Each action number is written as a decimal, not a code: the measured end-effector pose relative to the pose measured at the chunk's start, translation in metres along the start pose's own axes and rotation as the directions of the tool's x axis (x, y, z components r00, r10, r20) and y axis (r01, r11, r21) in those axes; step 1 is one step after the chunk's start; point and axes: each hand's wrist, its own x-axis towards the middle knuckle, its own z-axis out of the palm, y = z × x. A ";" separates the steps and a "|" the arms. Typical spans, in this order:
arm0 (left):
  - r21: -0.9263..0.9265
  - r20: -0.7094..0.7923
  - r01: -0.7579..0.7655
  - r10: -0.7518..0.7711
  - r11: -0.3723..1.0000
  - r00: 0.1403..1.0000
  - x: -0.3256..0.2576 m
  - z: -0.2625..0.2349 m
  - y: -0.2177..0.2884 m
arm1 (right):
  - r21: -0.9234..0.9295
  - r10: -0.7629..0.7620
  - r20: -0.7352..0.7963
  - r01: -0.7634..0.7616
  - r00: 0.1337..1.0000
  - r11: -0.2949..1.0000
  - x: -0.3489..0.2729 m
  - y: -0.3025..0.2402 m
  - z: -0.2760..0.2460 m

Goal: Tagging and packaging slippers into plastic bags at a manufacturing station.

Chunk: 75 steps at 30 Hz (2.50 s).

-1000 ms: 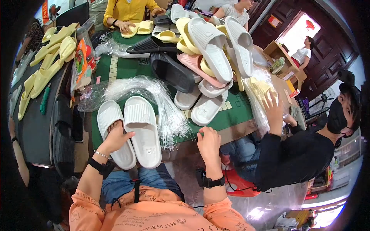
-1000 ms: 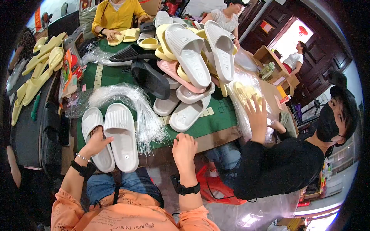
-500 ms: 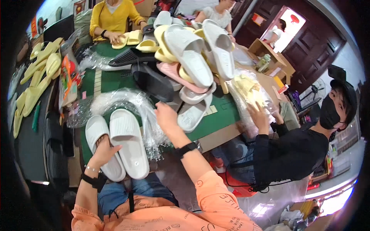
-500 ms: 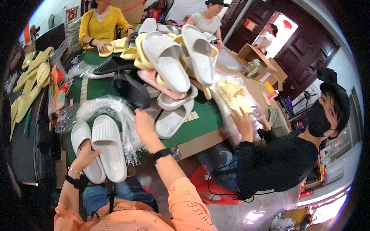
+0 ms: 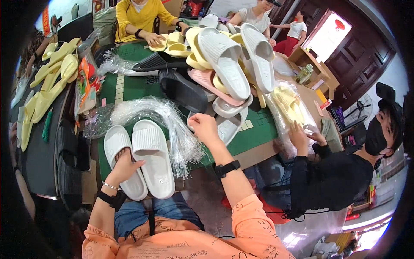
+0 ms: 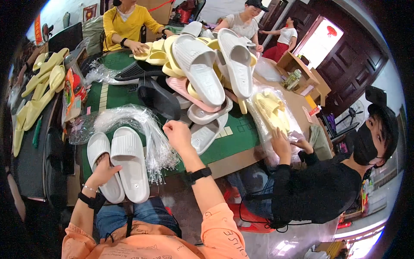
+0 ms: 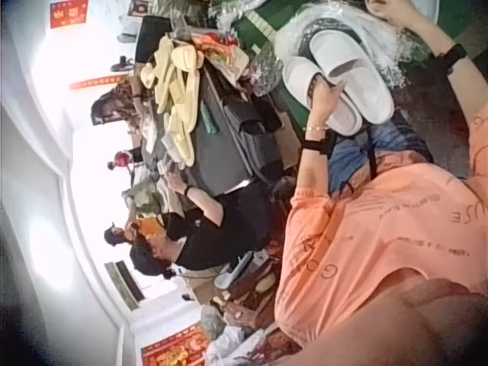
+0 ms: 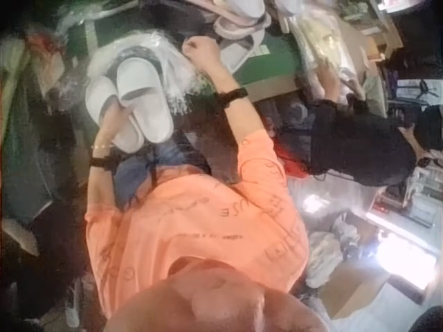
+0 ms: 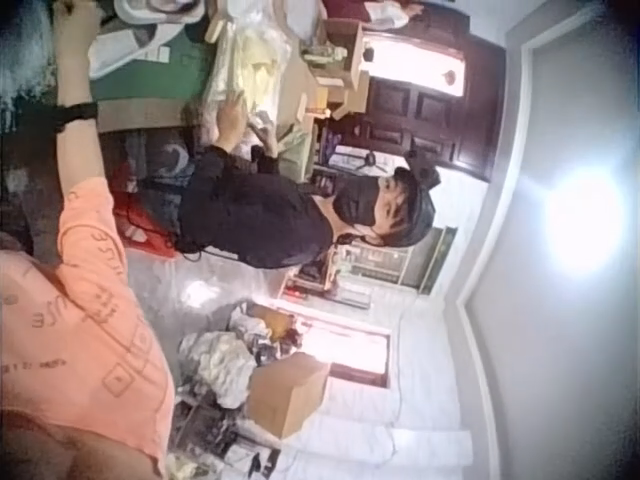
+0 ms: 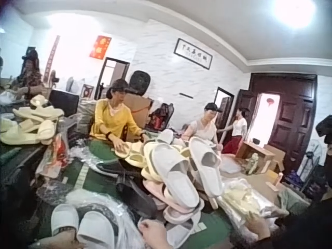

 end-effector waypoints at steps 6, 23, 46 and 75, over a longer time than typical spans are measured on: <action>0.056 -0.047 -0.016 0.019 0.998 0.999 -0.002 0.001 0.003 | 0.379 0.132 0.170 -0.189 0.976 0.906 -0.004 -0.023 -0.030; 0.186 -0.288 -0.258 0.303 0.948 0.908 -0.048 -0.008 0.010 | 0.895 0.143 -0.048 -0.021 0.989 0.445 -0.109 -0.120 -0.012; -0.858 0.246 0.261 -0.092 0.441 0.965 -0.085 -0.032 0.047 | 0.940 0.526 -0.339 0.303 0.780 0.157 -0.115 -0.050 -0.050; -0.192 -0.280 0.022 -0.076 0.981 0.957 0.067 -0.066 -0.056 | 0.463 0.177 0.855 -0.871 0.488 0.163 -0.100 -0.125 0.152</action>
